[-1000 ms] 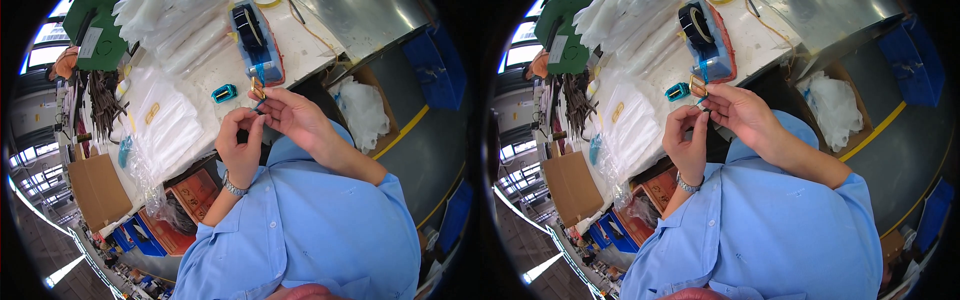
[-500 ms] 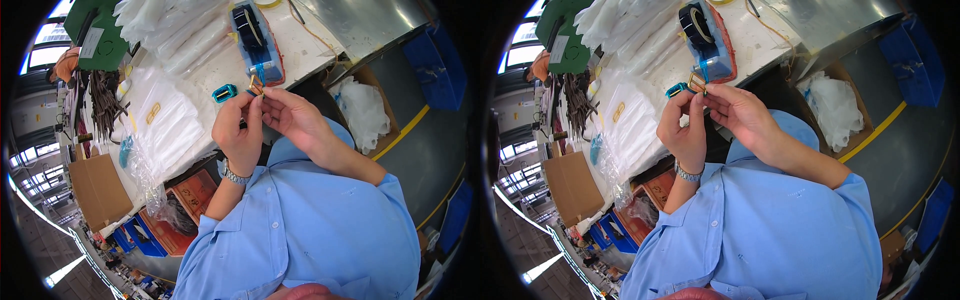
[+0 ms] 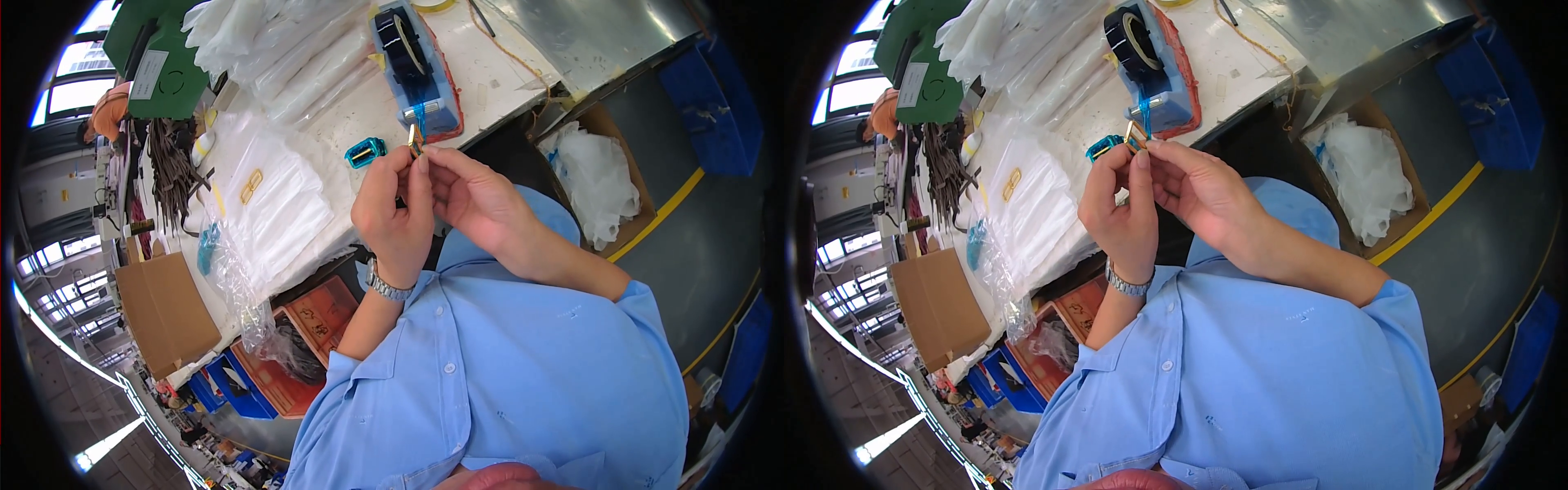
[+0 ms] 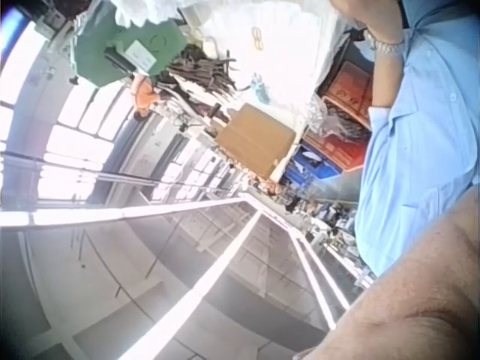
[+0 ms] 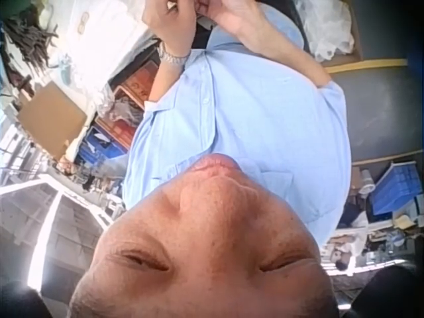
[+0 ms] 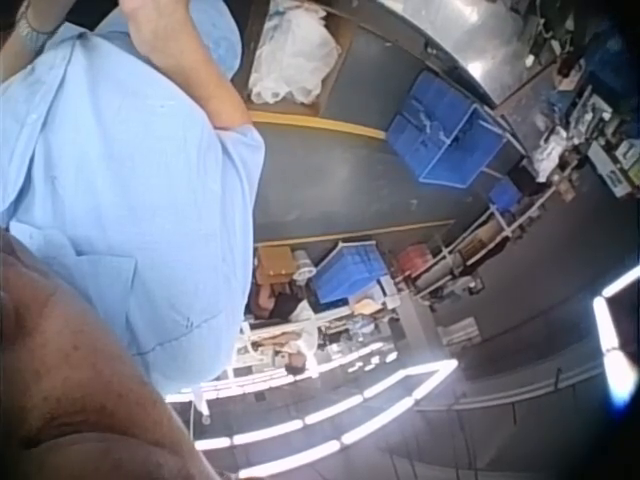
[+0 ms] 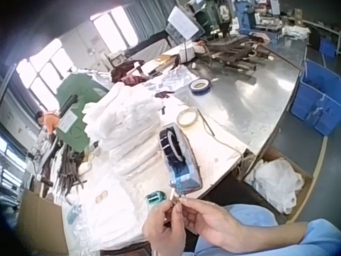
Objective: Applying protective blue adhesive tape to gold-colored metal buckles at a workshop table.
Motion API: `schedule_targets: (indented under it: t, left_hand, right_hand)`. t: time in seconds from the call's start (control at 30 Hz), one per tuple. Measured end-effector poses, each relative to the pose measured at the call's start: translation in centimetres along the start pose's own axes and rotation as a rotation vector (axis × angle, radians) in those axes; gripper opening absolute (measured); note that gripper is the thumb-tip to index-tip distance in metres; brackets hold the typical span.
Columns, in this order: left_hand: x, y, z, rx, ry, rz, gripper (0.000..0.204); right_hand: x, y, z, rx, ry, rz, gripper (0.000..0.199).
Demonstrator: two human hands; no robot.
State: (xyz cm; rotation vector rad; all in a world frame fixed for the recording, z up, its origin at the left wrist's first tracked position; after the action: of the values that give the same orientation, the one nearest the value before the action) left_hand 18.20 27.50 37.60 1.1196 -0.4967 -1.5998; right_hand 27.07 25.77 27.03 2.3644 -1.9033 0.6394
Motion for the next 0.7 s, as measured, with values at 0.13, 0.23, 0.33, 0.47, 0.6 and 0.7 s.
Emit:
schedule_targets:
  t: [0.13, 0.23, 0.33, 0.47, 0.6, 0.7]
  left_hand:
    - [-1.0, 0.7, -0.3, -0.043, -0.082, 0.005, 0.004]
    - [-1.7, 1.0, -0.4, -0.051, -0.149, 0.09, 0.006]
    - [-1.6, 0.1, -0.6, -0.014, -0.188, 0.218, 0.009]
    - [-1.3, -0.2, -0.3, 0.064, -0.207, 0.394, 0.014]
    - [-1.5, -0.2, -0.7, 0.062, -0.259, 0.408, 0.016]
    - [-1.8, -1.3, -1.4, 0.076, -0.314, 0.5, 0.017]
  right_hand:
    - [0.4, 0.3, -0.2, -0.028, 0.022, -0.04, 0.015]
    - [0.8, 0.6, -0.3, -0.059, 0.021, -0.082, 0.015]
    - [1.3, 1.0, -0.1, -0.082, 0.056, -0.12, 0.015]
    - [2.3, 1.2, -0.5, -0.08, -0.005, -0.159, 0.016]
    - [2.8, 1.5, 0.0, -0.086, 0.027, -0.195, 0.016]
    - [2.1, 1.9, 0.7, -0.089, 0.05, -0.196, 0.017]
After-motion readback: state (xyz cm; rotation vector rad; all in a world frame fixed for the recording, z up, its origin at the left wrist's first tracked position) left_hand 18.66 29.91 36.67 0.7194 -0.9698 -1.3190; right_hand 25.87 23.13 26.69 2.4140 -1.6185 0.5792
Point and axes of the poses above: each hand's wrist, its own x-axis away from the middle knuckle, its own z-axis out of the back of the hand, y = z × x, the point moved 9 cm from there along -x, towards the middle knuckle, and after that the axes turned 11 degrees about z, right-handed, at the moved point
